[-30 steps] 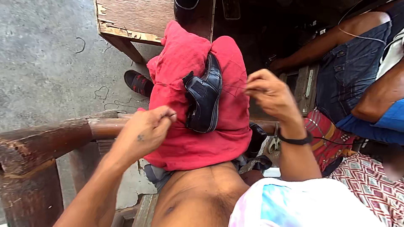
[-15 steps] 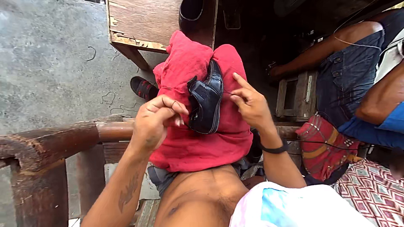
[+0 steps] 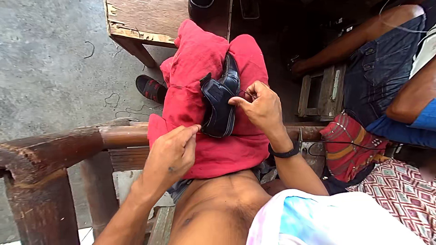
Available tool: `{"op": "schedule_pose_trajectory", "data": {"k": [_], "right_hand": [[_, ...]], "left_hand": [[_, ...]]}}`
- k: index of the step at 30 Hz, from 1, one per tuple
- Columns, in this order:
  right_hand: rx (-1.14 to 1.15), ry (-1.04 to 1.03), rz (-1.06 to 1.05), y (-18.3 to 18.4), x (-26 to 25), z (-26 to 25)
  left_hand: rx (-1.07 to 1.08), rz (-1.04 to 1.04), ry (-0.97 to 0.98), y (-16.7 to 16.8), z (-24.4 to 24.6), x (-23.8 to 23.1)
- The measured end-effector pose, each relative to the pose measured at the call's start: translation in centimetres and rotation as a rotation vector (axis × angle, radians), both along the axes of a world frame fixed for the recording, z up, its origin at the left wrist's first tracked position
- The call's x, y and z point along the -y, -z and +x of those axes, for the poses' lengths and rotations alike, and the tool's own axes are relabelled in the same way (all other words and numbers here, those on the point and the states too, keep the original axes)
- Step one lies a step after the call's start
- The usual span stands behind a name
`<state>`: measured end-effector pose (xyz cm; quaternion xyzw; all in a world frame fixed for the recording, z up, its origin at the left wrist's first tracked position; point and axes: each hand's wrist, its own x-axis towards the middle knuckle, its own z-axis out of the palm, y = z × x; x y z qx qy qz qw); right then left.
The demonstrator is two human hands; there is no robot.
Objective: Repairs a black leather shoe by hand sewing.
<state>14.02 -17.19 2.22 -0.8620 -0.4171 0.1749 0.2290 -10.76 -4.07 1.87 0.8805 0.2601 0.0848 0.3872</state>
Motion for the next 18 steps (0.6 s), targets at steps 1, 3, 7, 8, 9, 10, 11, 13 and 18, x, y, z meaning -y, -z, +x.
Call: {"op": "schedule_pose_trajectory", "data": {"k": [1,3,7,8,9,10,11,13,18], "right_hand": [[-0.015,-0.005,-0.016,0.1,0.1,0.0],[-0.037,-0.008,-0.073,0.4,-0.6,0.4],[-0.039,-0.045,-0.187,1.1,-2.8,1.6],[-0.042,-0.060,-0.199,1.1,-2.9,1.4],[-0.048,-0.071,-0.209,1.1,-2.8,1.2],[-0.049,-0.082,-0.208,1.0,-2.8,1.2],[-0.054,-0.092,-0.204,0.9,-2.8,1.3],[-0.076,-0.101,-0.192,0.6,-2.7,1.5],[-0.192,-0.052,-0.139,0.3,-2.9,2.2]], "left_hand": [[-0.010,-0.036,-0.003,0.3,-1.0,0.6],[-0.008,-0.116,-0.028,1.0,-3.4,1.6],[0.041,-0.269,-0.083,1.5,-7.1,2.9],[0.051,-0.288,-0.087,1.4,-7.8,3.1],[0.054,-0.294,-0.085,1.4,-8.1,3.0],[0.054,-0.294,-0.083,1.4,-8.0,2.7],[0.060,-0.298,-0.085,1.4,-7.8,2.3],[0.106,-0.299,-0.093,1.4,-5.9,1.1],[0.087,-0.532,0.032,1.1,3.9,-0.6]]}}
